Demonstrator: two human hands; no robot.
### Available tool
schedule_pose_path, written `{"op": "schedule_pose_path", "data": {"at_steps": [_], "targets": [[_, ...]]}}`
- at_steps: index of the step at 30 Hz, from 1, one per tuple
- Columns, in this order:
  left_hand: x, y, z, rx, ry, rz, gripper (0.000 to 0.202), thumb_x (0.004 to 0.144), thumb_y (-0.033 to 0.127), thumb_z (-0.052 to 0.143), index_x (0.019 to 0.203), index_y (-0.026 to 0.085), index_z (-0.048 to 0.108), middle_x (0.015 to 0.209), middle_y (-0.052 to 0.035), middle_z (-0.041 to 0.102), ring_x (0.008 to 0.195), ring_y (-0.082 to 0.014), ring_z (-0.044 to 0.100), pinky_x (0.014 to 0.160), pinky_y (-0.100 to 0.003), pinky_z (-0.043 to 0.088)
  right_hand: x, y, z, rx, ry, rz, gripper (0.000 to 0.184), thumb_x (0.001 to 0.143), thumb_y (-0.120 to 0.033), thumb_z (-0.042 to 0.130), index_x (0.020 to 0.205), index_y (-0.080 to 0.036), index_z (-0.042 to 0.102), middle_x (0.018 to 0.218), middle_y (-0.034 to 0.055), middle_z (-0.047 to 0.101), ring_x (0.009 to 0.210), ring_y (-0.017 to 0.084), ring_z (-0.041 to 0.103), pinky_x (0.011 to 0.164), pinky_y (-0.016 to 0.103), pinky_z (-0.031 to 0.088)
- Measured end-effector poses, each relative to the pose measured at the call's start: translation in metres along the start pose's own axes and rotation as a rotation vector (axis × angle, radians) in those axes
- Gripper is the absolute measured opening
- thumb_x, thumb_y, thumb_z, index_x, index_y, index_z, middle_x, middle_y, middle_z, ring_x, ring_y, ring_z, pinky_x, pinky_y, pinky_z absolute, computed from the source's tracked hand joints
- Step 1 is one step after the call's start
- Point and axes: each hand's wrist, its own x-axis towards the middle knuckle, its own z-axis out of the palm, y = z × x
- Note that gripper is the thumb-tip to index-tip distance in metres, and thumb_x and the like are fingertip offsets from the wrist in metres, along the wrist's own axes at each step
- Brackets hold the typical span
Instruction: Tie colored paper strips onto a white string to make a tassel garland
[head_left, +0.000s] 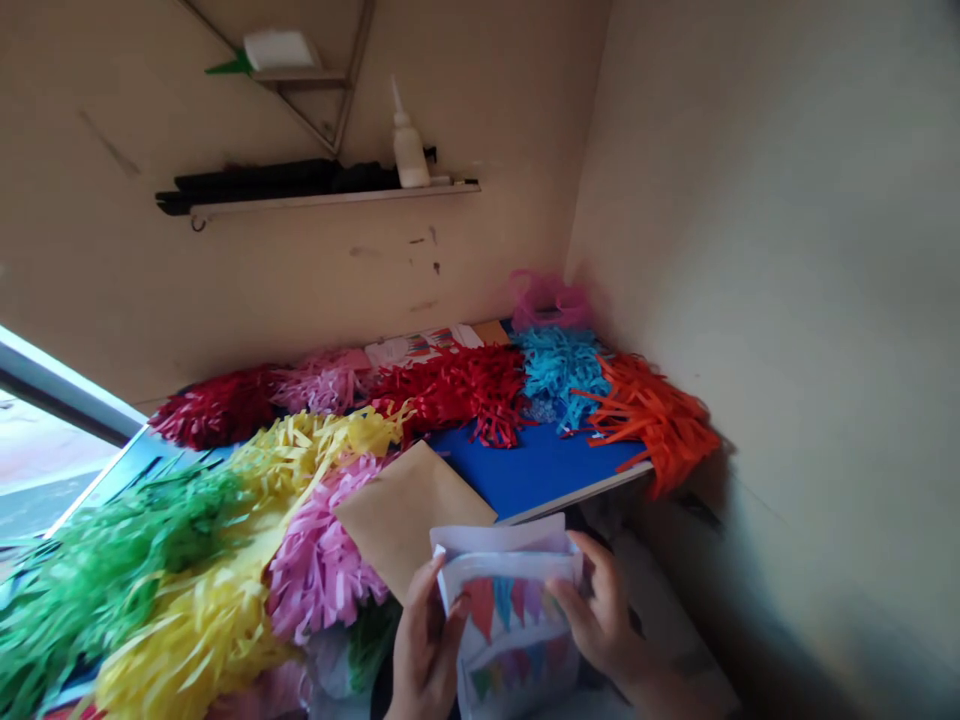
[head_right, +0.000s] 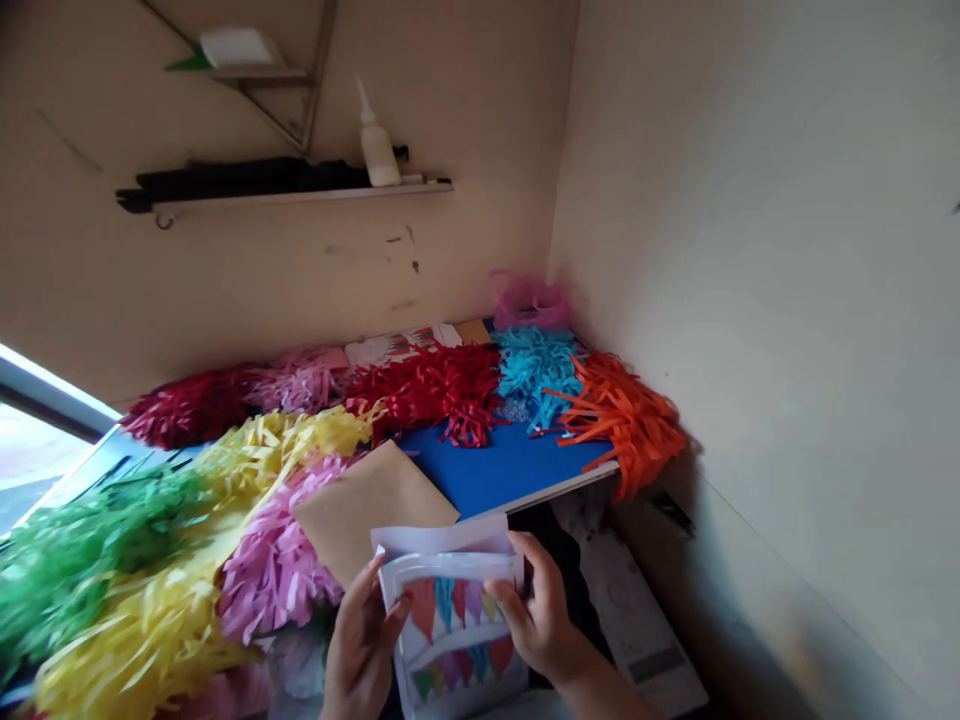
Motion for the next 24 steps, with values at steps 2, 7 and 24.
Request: {"op": "schedule_pose_path", "data": {"at_steps": [2, 7, 24], "targets": [[-0.001, 0.005, 0.001, 0.003, 0.022, -0.004, 0.050, 0.073, 0.037, 0.077, 0.119, 0.024, 0.061, 0.126, -0.0090, 0.065, 0.122, -0.0276, 0.058, 0.105, -0.034, 0.044, 0.009, -0.005, -0.005, 0.020, -0.040, -0.005, 0.044, 0.083, -0.039, 0.069, 0.124, -0.024, 0.058, 0.118, 0.0126, 0.064, 0.111, 0.030, 0.061, 0.095, 0.040, 0.051], [0.001, 0.018, -0.003, 0.032, 0.016, 0.039, 0.042, 0.070, 0.036, 0.079, 0.109, 0.023, 0.067, 0.113, -0.0072, 0.070, 0.108, -0.0250, 0.065, 0.091, -0.027, 0.052, 0.043, -0.038, -0.014, 0.268, -0.230, 0.100, 0.030, 0.084, -0.041, 0.068, 0.111, -0.029, 0.065, 0.116, 0.0062, 0.065, 0.089, 0.020, 0.067, 0.074, 0.026, 0.056], [0.022, 0.062, -0.019, 0.392, -0.013, 0.196, 0.029, 0.071, 0.046, 0.075, 0.090, 0.026, 0.080, 0.103, -0.0095, 0.076, 0.102, -0.0306, 0.068, 0.092, -0.038, 0.054, 0.092, -0.074, -0.014, 0.164, -0.610, 0.020, 0.025, 0.081, -0.026, 0.067, 0.106, -0.024, 0.073, 0.096, 0.0041, 0.065, 0.073, 0.014, 0.062, 0.072, 0.026, 0.053]]}}
